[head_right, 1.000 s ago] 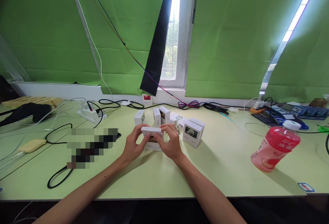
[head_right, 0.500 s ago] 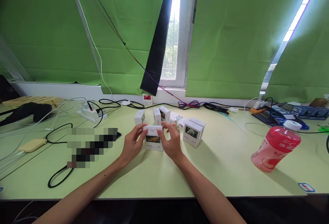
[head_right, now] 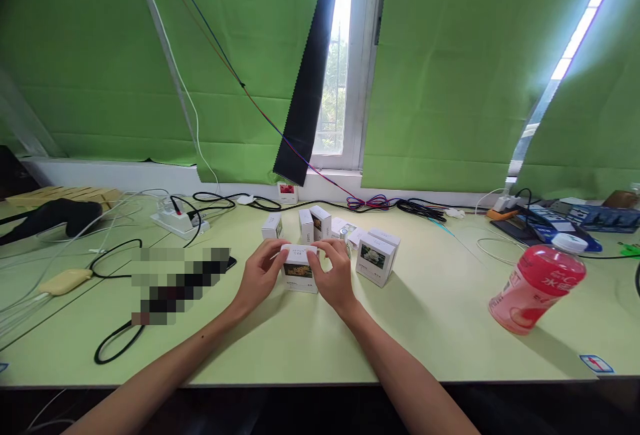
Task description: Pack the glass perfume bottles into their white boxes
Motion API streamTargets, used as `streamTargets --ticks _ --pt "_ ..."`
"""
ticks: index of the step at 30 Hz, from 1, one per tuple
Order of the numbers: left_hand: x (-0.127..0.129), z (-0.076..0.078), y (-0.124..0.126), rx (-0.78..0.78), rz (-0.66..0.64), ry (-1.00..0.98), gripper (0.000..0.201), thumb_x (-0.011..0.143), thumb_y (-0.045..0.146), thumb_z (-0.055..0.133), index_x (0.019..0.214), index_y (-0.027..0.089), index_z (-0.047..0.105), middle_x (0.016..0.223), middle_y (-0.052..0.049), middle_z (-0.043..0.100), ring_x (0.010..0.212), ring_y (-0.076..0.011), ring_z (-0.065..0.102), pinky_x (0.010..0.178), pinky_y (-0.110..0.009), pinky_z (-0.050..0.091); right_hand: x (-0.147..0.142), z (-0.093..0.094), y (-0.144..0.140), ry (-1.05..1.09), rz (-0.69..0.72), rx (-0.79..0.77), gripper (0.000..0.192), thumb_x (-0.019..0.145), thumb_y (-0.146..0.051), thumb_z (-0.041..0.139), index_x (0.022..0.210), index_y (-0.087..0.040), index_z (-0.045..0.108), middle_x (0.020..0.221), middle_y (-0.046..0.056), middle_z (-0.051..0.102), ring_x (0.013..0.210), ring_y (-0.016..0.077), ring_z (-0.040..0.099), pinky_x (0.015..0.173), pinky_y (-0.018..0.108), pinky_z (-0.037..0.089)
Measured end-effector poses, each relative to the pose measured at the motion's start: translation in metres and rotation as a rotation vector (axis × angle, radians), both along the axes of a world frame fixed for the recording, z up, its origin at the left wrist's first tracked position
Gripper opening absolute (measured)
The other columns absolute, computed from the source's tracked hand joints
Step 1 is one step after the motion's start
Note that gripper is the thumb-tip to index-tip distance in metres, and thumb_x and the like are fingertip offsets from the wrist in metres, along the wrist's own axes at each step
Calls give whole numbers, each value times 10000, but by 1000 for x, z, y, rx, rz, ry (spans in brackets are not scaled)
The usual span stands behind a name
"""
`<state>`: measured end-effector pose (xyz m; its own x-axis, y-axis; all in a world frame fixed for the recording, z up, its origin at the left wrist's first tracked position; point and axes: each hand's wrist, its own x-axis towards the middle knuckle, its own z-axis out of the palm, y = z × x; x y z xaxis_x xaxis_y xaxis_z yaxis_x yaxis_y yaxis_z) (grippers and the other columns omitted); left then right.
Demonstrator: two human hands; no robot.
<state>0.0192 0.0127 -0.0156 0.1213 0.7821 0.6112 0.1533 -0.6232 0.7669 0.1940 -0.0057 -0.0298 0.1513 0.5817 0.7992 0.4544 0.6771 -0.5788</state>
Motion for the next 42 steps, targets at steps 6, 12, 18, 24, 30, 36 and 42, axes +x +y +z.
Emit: streamTargets --ticks 6,12,18,24,30,36,42 --pt "0 0 3 -72 -23 -17 266 938 443 614 983 194 694 988 -46 640 917 -170 660 788 -268 586 -1 1 1 23 3 -51 131 951 -285 612 967 -220 724 960 65 689 908 219 564 756 346 482" --pt "0 -1 5 -88 -13 -13 277 928 448 619 978 186 696 983 -49 650 919 -175 655 799 -276 578 -1 1 1 41 18 -84 152 948 -312 602 911 -210 709 932 66 683 885 213 564 741 337 475" --pt "0 0 3 -82 10 7 284 932 456 609 977 190 700 984 -51 661 923 -180 659 782 -275 578 -2 1 2 58 15 -108 178 942 -341 595 872 -212 697 897 61 685 863 210 576 732 337 475" --pt "-1 -2 2 -66 33 34 288 952 452 590 1003 197 713 991 -50 669 920 -171 654 745 -250 575 -2 0 4 39 -19 -119 205 940 -351 588 824 -211 683 842 48 673 812 200 565 712 328 462" --pt "-1 -2 2 -48 62 89 304 976 451 561 1026 205 732 1011 -55 686 920 -169 653 731 -243 577 -2 -3 4 22 0 -132 205 968 -351 559 913 -214 701 876 52 686 827 202 587 709 331 484" --pt "-2 -5 2 -1 60 128 324 992 444 539 1167 237 717 1124 -64 694 975 -177 664 770 -265 588 -2 -5 3 -28 63 -95 252 1009 -332 528 1157 -243 711 1026 68 717 925 209 633 771 346 520" --pt "-2 -2 -1 82 46 225 318 1011 408 514 1189 257 731 1103 -60 687 980 -176 666 797 -277 566 -3 -5 1 -93 91 -80 245 994 -309 569 1175 -271 730 1054 66 722 962 212 644 808 350 533"
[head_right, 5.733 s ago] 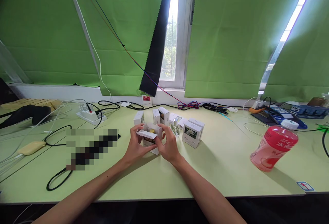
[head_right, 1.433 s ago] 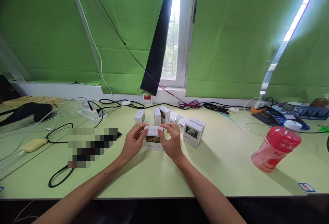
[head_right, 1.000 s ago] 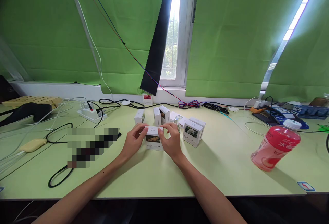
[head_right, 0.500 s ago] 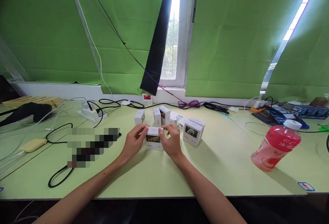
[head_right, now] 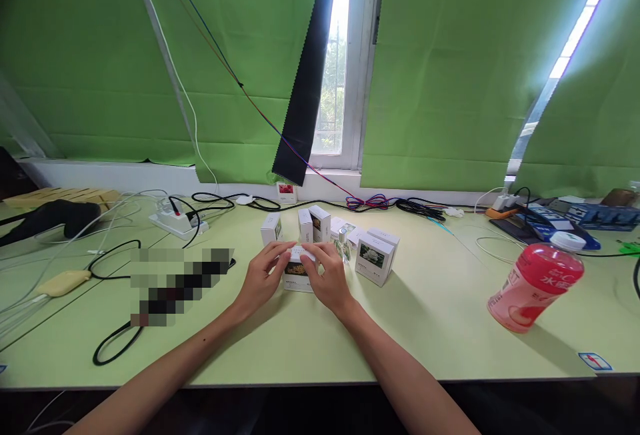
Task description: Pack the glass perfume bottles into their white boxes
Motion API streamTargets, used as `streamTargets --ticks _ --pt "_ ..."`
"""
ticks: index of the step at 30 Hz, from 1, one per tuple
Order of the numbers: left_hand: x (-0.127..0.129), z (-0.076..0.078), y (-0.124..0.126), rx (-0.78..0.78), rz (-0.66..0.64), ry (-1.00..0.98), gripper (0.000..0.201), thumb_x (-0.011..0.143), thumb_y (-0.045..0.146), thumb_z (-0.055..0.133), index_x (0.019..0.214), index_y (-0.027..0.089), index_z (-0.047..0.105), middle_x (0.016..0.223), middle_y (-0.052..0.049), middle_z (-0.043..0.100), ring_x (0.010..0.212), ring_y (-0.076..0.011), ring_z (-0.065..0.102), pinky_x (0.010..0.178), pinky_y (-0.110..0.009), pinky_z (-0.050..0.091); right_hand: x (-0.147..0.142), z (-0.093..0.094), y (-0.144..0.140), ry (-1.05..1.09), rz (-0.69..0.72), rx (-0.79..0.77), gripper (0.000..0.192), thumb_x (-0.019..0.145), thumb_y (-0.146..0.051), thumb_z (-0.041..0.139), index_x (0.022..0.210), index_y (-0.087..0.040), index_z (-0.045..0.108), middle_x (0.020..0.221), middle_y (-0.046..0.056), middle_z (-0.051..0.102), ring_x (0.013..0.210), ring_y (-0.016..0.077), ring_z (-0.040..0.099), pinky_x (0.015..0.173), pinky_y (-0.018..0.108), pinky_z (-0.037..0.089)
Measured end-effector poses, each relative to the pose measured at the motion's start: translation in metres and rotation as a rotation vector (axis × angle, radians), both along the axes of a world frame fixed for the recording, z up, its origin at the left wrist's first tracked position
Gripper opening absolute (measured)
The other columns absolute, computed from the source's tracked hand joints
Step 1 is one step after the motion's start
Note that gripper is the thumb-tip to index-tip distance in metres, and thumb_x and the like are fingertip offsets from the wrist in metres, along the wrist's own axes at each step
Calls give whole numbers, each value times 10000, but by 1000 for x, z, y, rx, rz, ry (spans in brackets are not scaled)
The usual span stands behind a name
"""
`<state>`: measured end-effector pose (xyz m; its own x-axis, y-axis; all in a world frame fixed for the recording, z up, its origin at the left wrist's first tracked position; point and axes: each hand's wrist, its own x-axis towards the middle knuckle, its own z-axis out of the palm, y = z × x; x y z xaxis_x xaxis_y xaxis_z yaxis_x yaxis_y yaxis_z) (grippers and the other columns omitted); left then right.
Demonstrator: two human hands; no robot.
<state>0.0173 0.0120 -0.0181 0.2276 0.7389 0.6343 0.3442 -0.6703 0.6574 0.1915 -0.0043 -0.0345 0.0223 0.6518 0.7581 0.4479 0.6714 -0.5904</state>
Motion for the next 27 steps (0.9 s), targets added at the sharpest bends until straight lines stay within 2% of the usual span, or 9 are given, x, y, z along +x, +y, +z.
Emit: streamTargets --ticks 20,23,27 --pt "-1 0 1 -25 -12 19 319 1009 411 515 1137 245 756 1074 -64 692 931 -181 673 783 -286 555 -1 0 1 56 29 -23 220 976 -311 616 1131 -258 762 1004 58 751 889 206 630 775 352 525" --pt "0 0 1 -51 -26 15 332 999 433 529 1170 244 741 1067 -71 687 920 -186 674 759 -288 565 -1 0 1 47 22 -21 217 979 -313 610 1125 -268 763 1004 54 756 893 208 633 773 353 519" --pt "-1 0 0 -49 -31 51 352 967 432 588 1256 258 687 1122 -78 678 1008 -208 661 788 -304 575 0 1 1 27 8 -24 223 985 -318 600 1136 -271 757 1012 46 764 877 214 617 782 367 508"
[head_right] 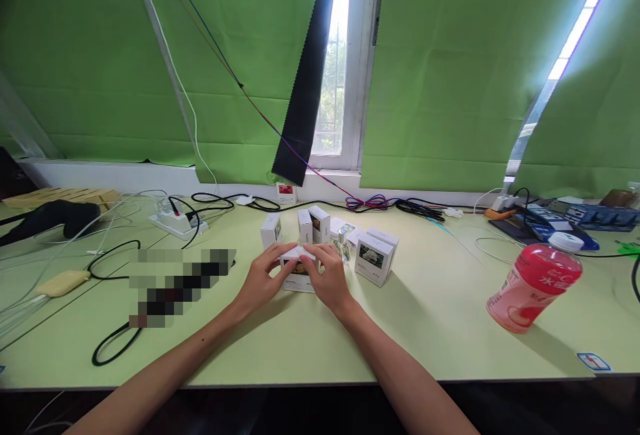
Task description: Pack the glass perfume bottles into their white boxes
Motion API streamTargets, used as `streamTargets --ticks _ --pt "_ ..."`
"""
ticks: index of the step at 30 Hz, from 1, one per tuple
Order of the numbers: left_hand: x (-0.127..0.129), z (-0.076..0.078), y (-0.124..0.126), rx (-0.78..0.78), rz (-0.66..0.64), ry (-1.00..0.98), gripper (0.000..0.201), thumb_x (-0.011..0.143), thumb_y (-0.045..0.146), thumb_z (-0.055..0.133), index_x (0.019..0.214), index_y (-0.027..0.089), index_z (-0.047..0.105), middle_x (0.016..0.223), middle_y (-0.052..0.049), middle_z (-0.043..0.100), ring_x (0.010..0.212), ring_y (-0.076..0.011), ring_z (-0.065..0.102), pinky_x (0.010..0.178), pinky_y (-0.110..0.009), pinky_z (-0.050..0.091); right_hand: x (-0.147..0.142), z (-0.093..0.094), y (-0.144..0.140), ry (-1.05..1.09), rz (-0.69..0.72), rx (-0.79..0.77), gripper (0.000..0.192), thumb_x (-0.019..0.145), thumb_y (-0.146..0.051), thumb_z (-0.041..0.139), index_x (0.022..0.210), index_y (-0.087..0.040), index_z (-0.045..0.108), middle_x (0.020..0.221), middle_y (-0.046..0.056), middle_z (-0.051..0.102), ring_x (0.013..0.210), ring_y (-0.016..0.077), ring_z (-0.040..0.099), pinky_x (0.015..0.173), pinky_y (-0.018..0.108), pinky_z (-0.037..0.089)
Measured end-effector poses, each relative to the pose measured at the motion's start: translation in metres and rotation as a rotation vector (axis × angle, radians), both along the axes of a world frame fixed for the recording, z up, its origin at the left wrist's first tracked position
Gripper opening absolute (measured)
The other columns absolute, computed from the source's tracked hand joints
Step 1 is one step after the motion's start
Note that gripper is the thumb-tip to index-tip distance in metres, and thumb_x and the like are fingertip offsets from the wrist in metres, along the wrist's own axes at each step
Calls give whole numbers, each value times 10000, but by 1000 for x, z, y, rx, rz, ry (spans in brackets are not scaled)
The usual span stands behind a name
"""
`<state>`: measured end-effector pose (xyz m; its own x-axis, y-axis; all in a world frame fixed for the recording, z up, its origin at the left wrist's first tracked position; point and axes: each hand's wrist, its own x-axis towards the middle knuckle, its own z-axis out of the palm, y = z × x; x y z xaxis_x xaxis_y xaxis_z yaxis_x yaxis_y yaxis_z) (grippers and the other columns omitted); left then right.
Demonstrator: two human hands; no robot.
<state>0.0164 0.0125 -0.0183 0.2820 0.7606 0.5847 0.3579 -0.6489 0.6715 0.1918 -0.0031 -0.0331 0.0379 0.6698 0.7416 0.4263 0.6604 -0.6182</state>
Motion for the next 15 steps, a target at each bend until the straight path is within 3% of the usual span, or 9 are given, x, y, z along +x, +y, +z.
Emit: streamTargets --ticks 8,15 --pt "-8 -8 5 131 -36 183 484 925 312 659 1394 289 541 1166 -77 626 1040 -218 637 900 -362 557 1 -1 1 -50 -62 -17 265 1004 -335 555 1177 -286 749 1123 47 762 974 248 595 814 396 498" --pt "-8 -17 6 223 105 339 497 929 361 635 1406 285 515 1062 -48 586 707 -147 600 657 -287 535 3 -4 2 -18 -122 -33 333 1009 -364 533 1275 -238 689 1111 81 747 983 254 586 781 380 500"
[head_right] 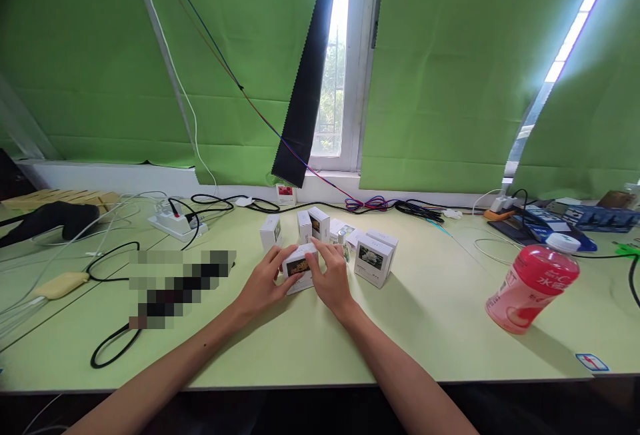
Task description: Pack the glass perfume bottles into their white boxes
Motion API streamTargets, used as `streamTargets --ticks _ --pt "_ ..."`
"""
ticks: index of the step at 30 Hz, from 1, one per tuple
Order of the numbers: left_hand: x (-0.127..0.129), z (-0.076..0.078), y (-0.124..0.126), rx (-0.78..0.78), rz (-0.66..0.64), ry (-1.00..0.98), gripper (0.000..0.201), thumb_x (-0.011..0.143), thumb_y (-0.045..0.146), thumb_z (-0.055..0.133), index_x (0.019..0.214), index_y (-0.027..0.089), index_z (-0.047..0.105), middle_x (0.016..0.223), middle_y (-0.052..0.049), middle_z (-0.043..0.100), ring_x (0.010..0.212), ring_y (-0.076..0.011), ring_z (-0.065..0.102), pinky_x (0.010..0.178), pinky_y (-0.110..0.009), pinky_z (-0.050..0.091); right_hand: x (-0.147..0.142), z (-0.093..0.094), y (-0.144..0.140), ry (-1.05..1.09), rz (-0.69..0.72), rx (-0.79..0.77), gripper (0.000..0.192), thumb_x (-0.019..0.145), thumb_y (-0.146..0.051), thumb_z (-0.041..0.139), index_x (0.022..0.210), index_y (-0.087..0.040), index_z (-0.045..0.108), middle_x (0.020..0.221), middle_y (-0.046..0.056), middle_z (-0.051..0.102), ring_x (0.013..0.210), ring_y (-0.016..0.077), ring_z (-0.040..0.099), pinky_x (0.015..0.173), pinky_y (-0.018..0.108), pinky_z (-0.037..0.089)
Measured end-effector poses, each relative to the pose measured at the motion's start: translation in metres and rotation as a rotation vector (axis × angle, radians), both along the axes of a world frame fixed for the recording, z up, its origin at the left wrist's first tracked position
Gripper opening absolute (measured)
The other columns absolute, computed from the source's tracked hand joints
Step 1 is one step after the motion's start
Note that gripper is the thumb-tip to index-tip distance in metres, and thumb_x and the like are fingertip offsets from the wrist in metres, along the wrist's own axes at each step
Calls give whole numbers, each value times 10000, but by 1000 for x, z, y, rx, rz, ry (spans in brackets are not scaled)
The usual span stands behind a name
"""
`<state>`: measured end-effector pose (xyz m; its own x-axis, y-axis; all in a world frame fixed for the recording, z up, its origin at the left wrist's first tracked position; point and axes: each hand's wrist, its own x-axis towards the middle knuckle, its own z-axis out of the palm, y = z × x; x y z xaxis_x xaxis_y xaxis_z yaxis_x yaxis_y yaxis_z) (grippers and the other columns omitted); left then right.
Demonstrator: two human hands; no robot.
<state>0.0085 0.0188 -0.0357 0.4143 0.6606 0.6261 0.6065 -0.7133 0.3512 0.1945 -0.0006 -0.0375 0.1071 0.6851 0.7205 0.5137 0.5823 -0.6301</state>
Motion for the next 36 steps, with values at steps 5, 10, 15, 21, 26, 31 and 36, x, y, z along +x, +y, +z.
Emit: streamTargets --ticks 5,10,15,21,26,31,36 --pt "-1 0 5 99 145 31 488 928 343 611 1404 288 516 1055 -52 567 633 -122 573 646 -277 524 0 -4 3 69 -33 -12 342 1019 -417 498 1211 -204 685 1100 111 731 895 230 603 681 344 503" --pt "-3 2 9 86 257 10 480 891 307 627 1364 279 551 1110 -75 527 566 -99 527 581 -274 498 0 -8 6 84 -52 -45 338 1020 -463 484 1131 -202 668 1057 104 716 782 201 611 669 341 496" --pt "-2 1 10 48 286 -5 530 855 269 632 1377 289 541 1148 -86 489 554 -97 498 560 -286 486 0 -9 8 74 -54 -59 321 1016 -458 486 1077 -191 652 996 90 706 698 177 605 649 331 491" --pt "-3 -4 17 32 250 -77 544 875 297 650 1399 340 512 1130 -73 480 573 -104 494 577 -304 510 0 -10 8 64 -55 -81 286 1012 -432 497 1052 -195 652 966 75 708 675 170 604 634 319 480" --pt "-7 -12 32 18 212 -81 541 933 380 607 1450 295 475 1108 -68 480 634 -129 541 659 -356 567 -1 -11 8 52 -48 -102 286 1010 -428 490 1030 -191 650 941 77 702 663 168 600 619 314 468" --pt "-8 -18 42 11 151 -134 492 989 399 508 1467 294 459 1090 -59 496 706 -148 594 710 -368 592 0 -13 9 24 -59 -129 271 1009 -393 478 1063 -180 637 922 62 684 644 155 584 613 299 462" --pt "-9 -19 45 -22 134 -190 556 943 300 557 1477 283 404 1082 -57 529 778 -174 624 702 -355 601 1 -13 7 -73 -166 -76 258 979 -294 466 1164 -174 600 1019 84 653 674 164 581 672 325 495"
